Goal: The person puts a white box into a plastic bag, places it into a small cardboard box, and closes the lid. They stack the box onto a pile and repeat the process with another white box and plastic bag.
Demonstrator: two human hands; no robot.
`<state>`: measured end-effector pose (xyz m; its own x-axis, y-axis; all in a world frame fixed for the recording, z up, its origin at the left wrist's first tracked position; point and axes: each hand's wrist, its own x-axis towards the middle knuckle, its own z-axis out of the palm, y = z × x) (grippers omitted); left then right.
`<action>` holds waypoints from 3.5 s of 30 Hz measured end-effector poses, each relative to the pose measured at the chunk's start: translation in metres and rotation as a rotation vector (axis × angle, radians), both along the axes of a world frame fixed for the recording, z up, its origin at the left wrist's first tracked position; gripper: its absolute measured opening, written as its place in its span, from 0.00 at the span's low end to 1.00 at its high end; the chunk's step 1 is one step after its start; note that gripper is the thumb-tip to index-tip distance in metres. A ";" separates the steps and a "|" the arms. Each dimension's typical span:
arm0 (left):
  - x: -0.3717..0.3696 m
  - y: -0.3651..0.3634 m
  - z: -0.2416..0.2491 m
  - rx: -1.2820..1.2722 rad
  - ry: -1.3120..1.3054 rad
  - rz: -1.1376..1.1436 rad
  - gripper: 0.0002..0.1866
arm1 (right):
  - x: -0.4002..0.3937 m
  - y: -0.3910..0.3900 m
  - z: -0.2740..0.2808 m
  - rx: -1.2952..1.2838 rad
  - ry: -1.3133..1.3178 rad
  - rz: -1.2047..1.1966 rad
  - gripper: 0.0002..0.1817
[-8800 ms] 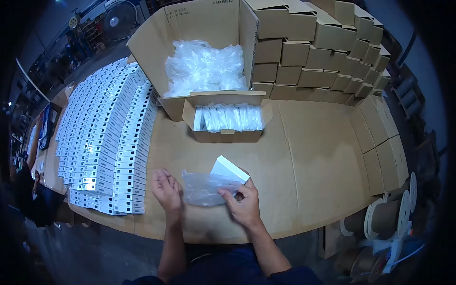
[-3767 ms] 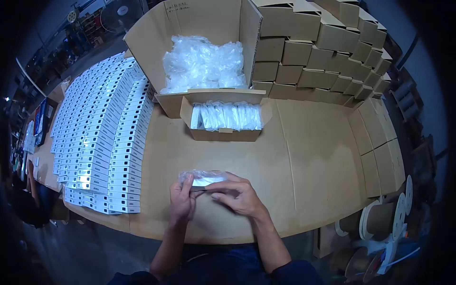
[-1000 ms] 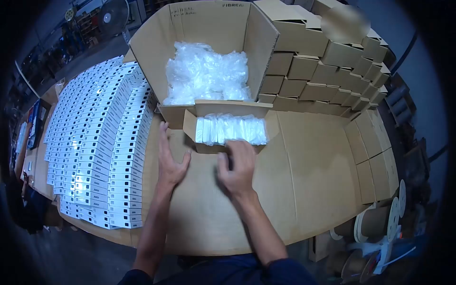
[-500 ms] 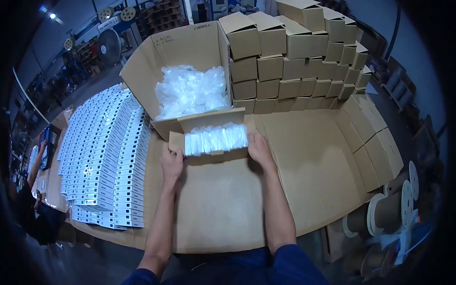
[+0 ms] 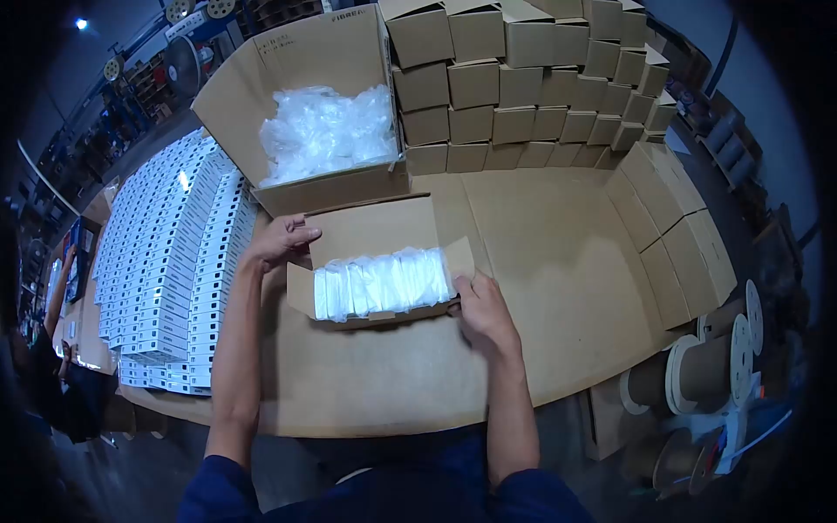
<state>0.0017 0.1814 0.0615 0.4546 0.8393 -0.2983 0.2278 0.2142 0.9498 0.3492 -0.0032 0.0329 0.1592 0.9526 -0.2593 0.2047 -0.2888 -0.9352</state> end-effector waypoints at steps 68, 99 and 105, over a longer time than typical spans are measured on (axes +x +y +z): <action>0.036 -0.155 -0.081 0.876 -0.135 0.394 0.15 | -0.084 -0.028 -0.044 0.447 0.142 -0.338 0.28; 0.036 -0.186 -0.051 0.817 0.178 0.385 0.13 | -0.051 -0.043 0.005 0.720 -0.593 -0.184 0.09; 0.033 -0.183 -0.048 0.830 0.188 0.346 0.12 | -0.045 -0.039 -0.005 0.813 -0.649 -0.153 0.10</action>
